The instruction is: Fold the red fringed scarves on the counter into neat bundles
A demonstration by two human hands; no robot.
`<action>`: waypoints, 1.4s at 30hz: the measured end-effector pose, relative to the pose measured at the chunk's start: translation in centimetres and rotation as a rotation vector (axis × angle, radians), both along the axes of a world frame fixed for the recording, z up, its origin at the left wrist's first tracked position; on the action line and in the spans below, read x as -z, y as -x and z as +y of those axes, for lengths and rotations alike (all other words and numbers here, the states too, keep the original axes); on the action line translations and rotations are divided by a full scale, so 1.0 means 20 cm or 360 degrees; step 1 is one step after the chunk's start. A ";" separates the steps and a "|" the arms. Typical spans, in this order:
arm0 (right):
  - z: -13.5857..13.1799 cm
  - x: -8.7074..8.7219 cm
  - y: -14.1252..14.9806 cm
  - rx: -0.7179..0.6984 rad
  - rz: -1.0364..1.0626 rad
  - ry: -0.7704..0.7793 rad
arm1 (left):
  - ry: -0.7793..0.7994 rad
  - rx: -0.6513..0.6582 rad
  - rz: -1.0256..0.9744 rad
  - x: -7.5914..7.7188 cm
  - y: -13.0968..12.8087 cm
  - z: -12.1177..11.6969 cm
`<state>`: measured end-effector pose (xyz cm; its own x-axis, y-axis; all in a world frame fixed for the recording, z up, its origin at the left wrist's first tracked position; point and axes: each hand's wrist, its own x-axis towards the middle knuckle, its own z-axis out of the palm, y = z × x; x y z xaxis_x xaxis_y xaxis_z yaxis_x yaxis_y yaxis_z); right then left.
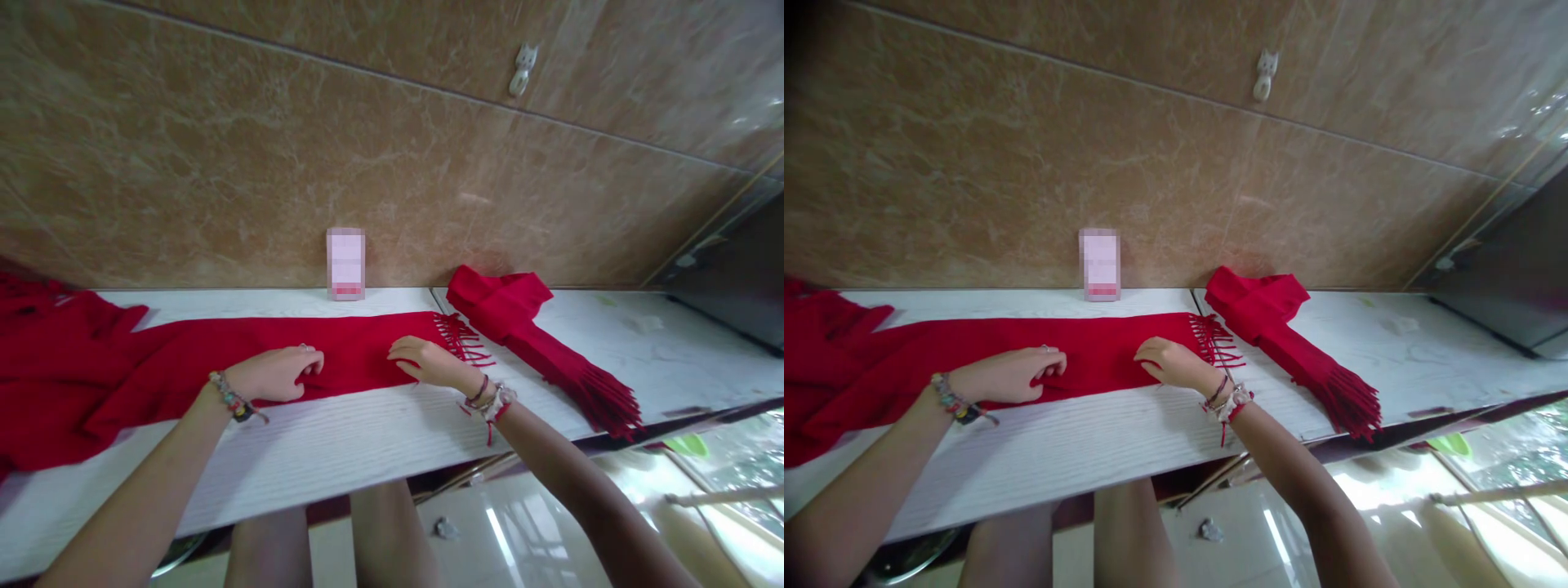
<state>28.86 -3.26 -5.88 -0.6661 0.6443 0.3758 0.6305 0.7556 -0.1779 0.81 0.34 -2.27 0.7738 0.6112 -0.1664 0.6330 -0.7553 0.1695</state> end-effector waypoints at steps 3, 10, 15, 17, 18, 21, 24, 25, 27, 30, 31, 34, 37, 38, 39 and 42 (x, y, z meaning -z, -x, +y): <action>0.02 0.06 0.05 -0.0019 -0.0016 0.0052 | 0.0009 -0.0026 0.0018 0.01 0.01 0.01; 0.01 0.09 0.01 -0.0012 0.0162 0.0215 | 0.0123 0.0014 -0.0056 -0.01 0.05 0.01; 0.01 0.05 0.00 -0.0115 0.0201 0.0340 | 0.0023 0.0068 -0.0224 -0.09 0.11 -0.04; 0.01 0.05 -0.01 -0.0162 0.0195 0.0358 | 0.0019 0.0101 -0.0155 -0.10 0.11 -0.07; 0.02 0.05 -0.01 -0.0179 0.0193 0.0363 | 0.0028 0.0116 -0.0100 -0.08 0.11 -0.08; 0.03 0.06 -0.02 -0.0225 0.0204 0.0370 | 0.0027 0.0124 -0.0020 -0.02 0.11 -0.11; 0.04 0.07 -0.03 -0.0268 0.0262 0.0349 | 0.0019 0.0084 -0.0094 0.04 0.11 -0.11; 0.04 0.07 -0.03 -0.0275 0.0293 0.0336 | 0.0032 0.0070 -0.0115 0.04 0.12 -0.11; 0.04 0.07 -0.03 -0.0276 0.0368 0.0311 | 0.0064 0.0046 -0.0133 0.04 0.13 -0.10; 0.03 0.05 -0.03 -0.0274 0.0492 0.0327 | 0.0066 0.0014 -0.0167 0.02 0.13 -0.09; 0.03 0.04 -0.04 -0.0280 0.0519 0.0357 | 0.0059 0.0010 -0.0179 0.01 0.13 -0.09; 0.03 0.04 -0.06 -0.0338 0.0498 0.0465 | 0.0053 0.0014 -0.0139 0.00 0.12 -0.09; 0.03 0.05 -0.07 -0.0404 0.0387 0.0505 | 0.0052 0.0006 -0.0039 -0.01 0.12 -0.10; 0.04 0.05 -0.08 -0.0415 0.0359 0.0506 | 0.0048 0.0003 -0.0021 -0.01 0.12 -0.11; 0.04 0.05 -0.08 -0.0421 0.0339 0.0507 | 0.0039 0.0004 -0.0011 -0.01 0.12 -0.11; 0.04 0.05 -0.08 -0.0431 0.0315 0.0514 | 0.0000 0.0038 0.0011 -0.01 0.13 -0.12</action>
<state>30.47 -2.37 -6.86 -0.7622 0.5620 0.3211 0.3485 0.7744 -0.5281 -1.77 -2.00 -2.04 0.7871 0.5924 -0.1720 0.6159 -0.7704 0.1651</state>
